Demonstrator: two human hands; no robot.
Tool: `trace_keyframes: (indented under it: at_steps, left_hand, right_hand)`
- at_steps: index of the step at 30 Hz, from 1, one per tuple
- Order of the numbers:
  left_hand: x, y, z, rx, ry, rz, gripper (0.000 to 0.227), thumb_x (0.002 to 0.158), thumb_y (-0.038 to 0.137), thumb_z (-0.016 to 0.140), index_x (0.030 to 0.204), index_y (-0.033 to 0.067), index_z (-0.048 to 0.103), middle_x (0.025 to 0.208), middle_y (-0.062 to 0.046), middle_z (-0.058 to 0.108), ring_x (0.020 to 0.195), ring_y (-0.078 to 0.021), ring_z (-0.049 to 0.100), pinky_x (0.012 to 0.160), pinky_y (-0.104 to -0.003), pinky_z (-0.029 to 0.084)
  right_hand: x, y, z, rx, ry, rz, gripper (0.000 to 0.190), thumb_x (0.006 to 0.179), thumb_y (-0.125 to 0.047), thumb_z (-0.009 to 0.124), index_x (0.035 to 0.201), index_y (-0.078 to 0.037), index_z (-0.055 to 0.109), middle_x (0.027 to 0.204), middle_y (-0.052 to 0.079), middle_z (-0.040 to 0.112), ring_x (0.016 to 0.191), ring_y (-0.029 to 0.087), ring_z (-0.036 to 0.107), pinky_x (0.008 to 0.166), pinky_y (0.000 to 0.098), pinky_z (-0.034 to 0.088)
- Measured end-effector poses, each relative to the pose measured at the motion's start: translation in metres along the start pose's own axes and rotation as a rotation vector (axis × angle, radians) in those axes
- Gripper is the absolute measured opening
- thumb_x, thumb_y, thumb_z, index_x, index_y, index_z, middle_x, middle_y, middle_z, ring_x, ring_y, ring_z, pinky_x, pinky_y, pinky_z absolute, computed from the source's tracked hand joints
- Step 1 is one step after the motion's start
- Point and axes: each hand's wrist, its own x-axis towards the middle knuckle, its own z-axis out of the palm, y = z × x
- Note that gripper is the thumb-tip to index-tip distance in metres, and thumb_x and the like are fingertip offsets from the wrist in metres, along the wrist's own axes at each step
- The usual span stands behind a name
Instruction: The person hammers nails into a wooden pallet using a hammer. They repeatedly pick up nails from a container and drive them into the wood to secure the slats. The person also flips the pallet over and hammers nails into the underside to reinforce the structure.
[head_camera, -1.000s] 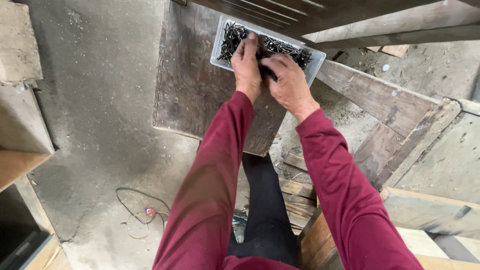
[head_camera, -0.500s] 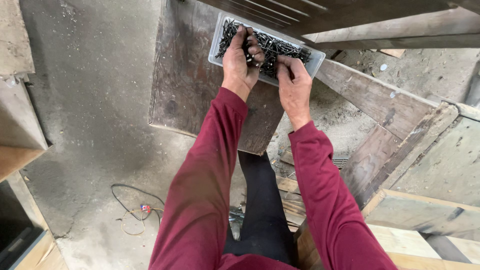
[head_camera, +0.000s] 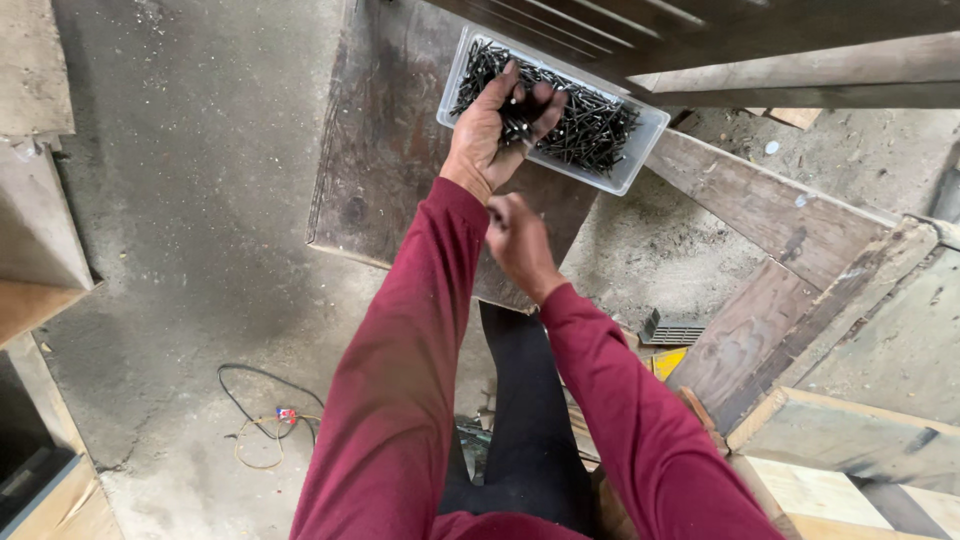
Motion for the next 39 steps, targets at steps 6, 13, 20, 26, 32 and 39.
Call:
trace_keyframes:
  at_steps: [6,13,20,26,32,39]
  left_hand:
    - [-0.004,0.002,-0.01,0.173,-0.231,0.0,0.028,0.099,0.023,0.065,0.115,0.0002,0.067,0.081,-0.004,0.067,0.079,-0.0217,0.07,0.074,-0.041,0.064]
    - [-0.018,0.011,-0.003,0.275,-0.218,0.024,0.035,0.097,0.033,0.067,0.111,0.0012,0.067,0.08,0.0,0.066,0.07,-0.013,0.062,0.068,-0.034,0.058]
    - [-0.016,0.013,0.005,0.395,0.024,0.082,0.059,0.082,0.073,0.065,0.081,0.0142,0.06,0.055,0.01,0.036,0.048,-0.0082,0.039,0.051,-0.032,0.044]
    - [-0.01,0.007,0.002,0.227,0.007,0.065,0.042,0.099,0.051,0.056,0.089,0.0103,0.058,0.066,0.004,0.045,0.057,-0.0108,0.042,0.051,-0.029,0.036]
    - [-0.005,0.008,-0.022,-0.076,-0.174,0.023,0.026,0.106,0.03,0.053,0.114,0.0081,0.064,0.069,0.005,0.046,0.06,-0.0088,0.043,0.053,-0.025,0.037]
    - [-0.015,0.008,-0.025,0.026,-0.093,0.012,0.03,0.105,0.028,0.053,0.121,0.0053,0.066,0.077,0.001,0.058,0.06,-0.0069,0.044,0.052,-0.022,0.036]
  right_hand:
    - [-0.012,0.038,0.028,-0.882,-0.323,-0.39,0.022,0.081,-0.015,0.067,0.101,-0.005,0.069,0.109,0.011,0.06,0.107,0.031,0.054,0.091,0.0494,0.045]
    - [0.001,-0.001,0.015,-0.441,-0.29,0.151,0.017,0.102,-0.016,0.053,0.104,-0.001,0.06,0.092,0.012,0.065,0.08,0.022,0.063,0.068,0.0373,0.056]
    - [0.025,-0.031,-0.068,0.241,0.315,0.116,0.022,0.106,-0.009,0.055,0.126,-0.002,0.063,0.094,0.006,0.069,0.072,0.01,0.064,0.062,0.0238,0.057]
    - [0.075,-0.017,-0.095,-0.036,0.284,0.201,0.016,0.104,-0.013,0.065,0.112,0.0,0.067,0.094,0.008,0.07,0.078,0.014,0.062,0.068,0.0297,0.052]
    - [0.104,-0.014,-0.084,-0.424,0.218,-0.112,0.013,0.1,-0.014,0.069,0.108,-0.004,0.066,0.104,0.015,0.07,0.089,0.031,0.072,0.079,0.0427,0.056]
    - [0.116,-0.013,-0.072,-0.631,0.217,-0.097,0.01,0.097,-0.019,0.069,0.103,-0.011,0.067,0.099,0.013,0.071,0.082,0.036,0.07,0.069,0.0475,0.053]
